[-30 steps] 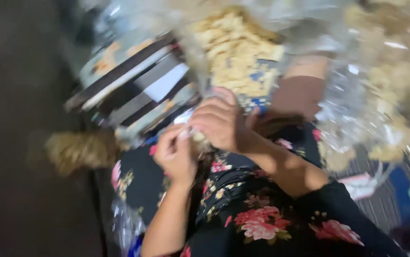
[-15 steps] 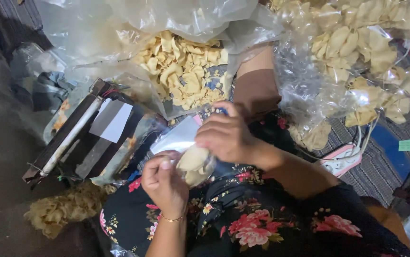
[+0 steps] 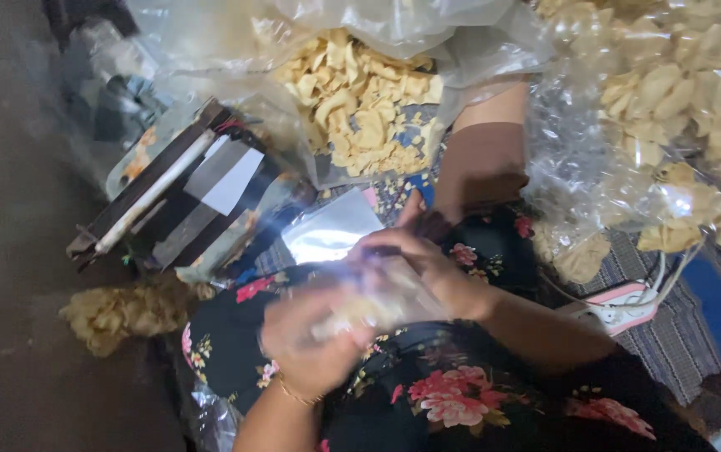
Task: Packaging small food items into plastic bags by hand from a large pile on the floor
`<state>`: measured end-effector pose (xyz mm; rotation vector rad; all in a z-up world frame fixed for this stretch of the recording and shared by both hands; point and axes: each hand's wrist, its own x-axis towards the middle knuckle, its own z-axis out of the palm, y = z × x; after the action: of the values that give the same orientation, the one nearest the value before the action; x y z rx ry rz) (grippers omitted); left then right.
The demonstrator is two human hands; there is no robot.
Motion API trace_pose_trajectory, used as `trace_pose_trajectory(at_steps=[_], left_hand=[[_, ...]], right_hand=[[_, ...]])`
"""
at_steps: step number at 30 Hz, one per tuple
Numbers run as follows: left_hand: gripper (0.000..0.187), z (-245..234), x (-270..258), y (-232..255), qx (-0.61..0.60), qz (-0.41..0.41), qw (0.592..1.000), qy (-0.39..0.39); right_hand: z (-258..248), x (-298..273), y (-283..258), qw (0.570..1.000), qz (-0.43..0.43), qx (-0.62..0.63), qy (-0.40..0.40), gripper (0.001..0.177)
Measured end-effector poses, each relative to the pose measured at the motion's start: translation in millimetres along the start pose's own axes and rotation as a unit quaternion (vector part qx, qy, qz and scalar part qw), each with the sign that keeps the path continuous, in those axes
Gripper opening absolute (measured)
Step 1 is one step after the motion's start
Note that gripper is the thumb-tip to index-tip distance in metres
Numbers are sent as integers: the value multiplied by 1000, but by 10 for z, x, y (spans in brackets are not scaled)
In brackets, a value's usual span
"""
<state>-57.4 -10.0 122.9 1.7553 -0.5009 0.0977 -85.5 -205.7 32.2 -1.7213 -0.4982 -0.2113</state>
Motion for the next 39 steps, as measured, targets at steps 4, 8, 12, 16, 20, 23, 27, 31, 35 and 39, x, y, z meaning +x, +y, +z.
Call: trace_pose_trajectory(at_steps=[4,8,12,16,20,23,27,31,35,39], left_hand=[[19,-6,124,383,-154,265,941,-141],[14,-47,45,646,-196,256,931,-171],[23,-124,87,662,-179,280,915,-229],[19,72,-20,387,-187,284,926,-163],[76,218,-116,-53,-207,194,953,-104],[72,158,-207,-430,-80,99,992,-23],[68,15,-298,-758,-50,-26,998,10],[48,-66,-403,-1150,49,-90,995,20],[44,-155,-508,-1760,111,-196,974,-26],[52,-122,-480,-2513,164,-310,932,-95]], right_hand=[[-102,153,-447,966,83,223,-101,48],[-188,221,-709,981,-40,171,-79,55],[-202,284,-878,989,-27,134,-56,45],[-299,108,-455,958,92,248,-110,42],[-942,-107,209,916,62,395,-34,52],[-1766,-457,678,878,-125,438,146,91],[-1976,46,730,697,-52,555,450,113],[-2150,459,1650,873,259,29,413,19],[-2268,718,2659,916,266,-148,261,9],[-1601,1294,2345,906,348,-242,1,26]])
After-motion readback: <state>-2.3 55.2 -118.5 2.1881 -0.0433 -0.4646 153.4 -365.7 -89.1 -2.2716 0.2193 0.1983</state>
